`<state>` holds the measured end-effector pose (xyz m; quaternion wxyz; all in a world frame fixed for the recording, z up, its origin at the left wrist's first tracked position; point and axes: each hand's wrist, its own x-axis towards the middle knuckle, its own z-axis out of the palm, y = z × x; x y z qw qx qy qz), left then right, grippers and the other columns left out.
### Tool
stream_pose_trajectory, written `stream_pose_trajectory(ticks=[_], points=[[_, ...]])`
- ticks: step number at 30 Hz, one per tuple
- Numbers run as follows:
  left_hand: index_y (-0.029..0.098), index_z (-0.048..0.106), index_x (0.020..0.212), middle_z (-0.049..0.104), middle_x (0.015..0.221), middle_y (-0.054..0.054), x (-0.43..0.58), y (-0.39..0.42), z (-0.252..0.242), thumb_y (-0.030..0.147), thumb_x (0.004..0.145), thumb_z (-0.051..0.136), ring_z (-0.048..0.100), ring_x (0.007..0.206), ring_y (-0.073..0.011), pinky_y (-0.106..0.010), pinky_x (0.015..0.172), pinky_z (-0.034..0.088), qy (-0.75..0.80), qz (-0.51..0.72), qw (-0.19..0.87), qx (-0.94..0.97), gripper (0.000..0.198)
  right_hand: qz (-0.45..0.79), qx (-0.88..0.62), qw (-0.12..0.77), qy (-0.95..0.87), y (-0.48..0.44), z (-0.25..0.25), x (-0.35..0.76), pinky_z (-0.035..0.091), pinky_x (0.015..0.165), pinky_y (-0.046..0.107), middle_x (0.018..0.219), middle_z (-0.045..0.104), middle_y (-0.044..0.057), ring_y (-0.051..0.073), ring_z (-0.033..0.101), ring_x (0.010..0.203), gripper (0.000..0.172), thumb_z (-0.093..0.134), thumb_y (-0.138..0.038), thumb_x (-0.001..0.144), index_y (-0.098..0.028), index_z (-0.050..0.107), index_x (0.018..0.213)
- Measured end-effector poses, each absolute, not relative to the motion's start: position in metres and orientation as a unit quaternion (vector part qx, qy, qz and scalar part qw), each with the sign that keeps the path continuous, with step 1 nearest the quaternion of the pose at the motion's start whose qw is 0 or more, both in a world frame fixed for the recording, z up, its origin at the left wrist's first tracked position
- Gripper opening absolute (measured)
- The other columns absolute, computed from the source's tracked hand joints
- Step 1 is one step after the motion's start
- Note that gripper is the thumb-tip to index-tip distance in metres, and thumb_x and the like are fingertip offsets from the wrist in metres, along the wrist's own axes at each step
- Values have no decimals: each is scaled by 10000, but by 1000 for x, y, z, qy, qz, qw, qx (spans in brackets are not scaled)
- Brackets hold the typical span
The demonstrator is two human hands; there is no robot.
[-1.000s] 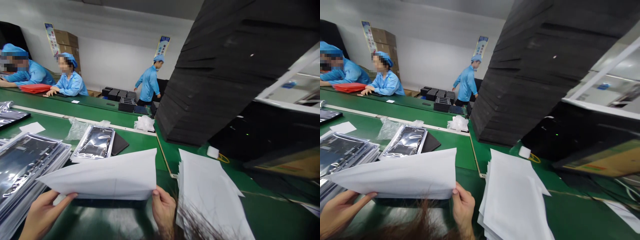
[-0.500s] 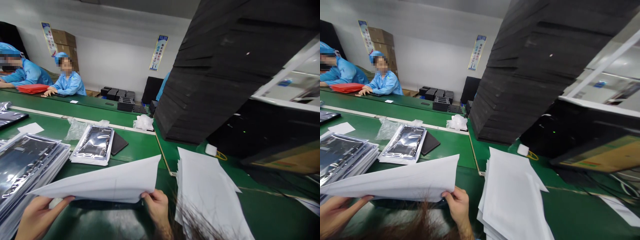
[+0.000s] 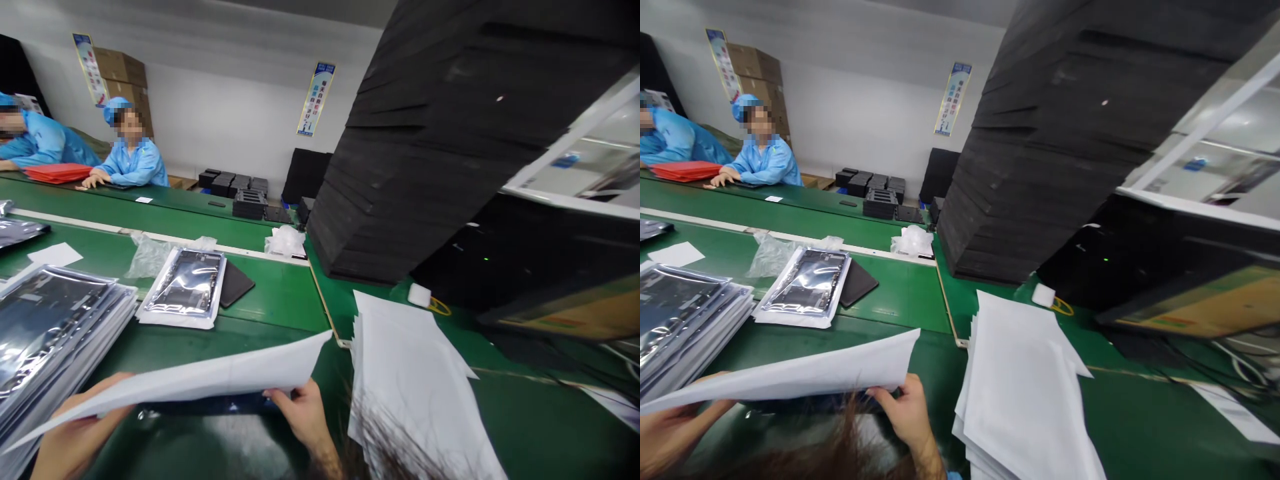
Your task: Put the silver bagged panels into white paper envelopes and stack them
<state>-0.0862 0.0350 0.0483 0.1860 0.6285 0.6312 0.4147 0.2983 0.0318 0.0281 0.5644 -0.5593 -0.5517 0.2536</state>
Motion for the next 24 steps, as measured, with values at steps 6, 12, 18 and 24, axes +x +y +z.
stream_pose_trajectory(ticks=[6, 12, 18, 24], points=[[304, 879, 747, 852, 767, -9, -80, 34, 59, 626, 641, 828, 807, 677, -315, -335, 610, 681, 648, 436, 247, 574, 343, 201, -559, 580, -558, 30, 49, 295, 525, 446, 315, 463, 723, -18, 220, 647, 423, 163, 832, -413, 651, -294, 804, 542], [264, 873, 681, 829, 672, -21, -58, 30, 85, 446, 709, 830, 763, 564, -241, -245, 547, 610, 589, 474, 253, 604, 188, 168, -618, 563, -522, 26, 50, 294, 423, 329, 312, 344, 610, -4, 215, 554, 329, 240, 815, -433, 600, -292, 742, 420], [283, 881, 705, 833, 692, -9, -47, 30, 90, 322, 734, 802, 794, 630, -259, -276, 624, 642, 548, 495, 297, 606, 92, 182, -634, 545, -517, 29, 44, 300, 489, 340, 347, 368, 649, 18, 267, 605, 339, 230, 818, -478, 553, -321, 732, 409], [280, 868, 661, 839, 710, -21, -49, 25, 72, 330, 725, 813, 807, 675, -272, -286, 666, 648, 558, 515, 280, 588, 98, 183, -638, 542, -516, 29, 26, 303, 497, 353, 345, 382, 636, 11, 249, 578, 347, 271, 805, -506, 565, -322, 701, 394]])
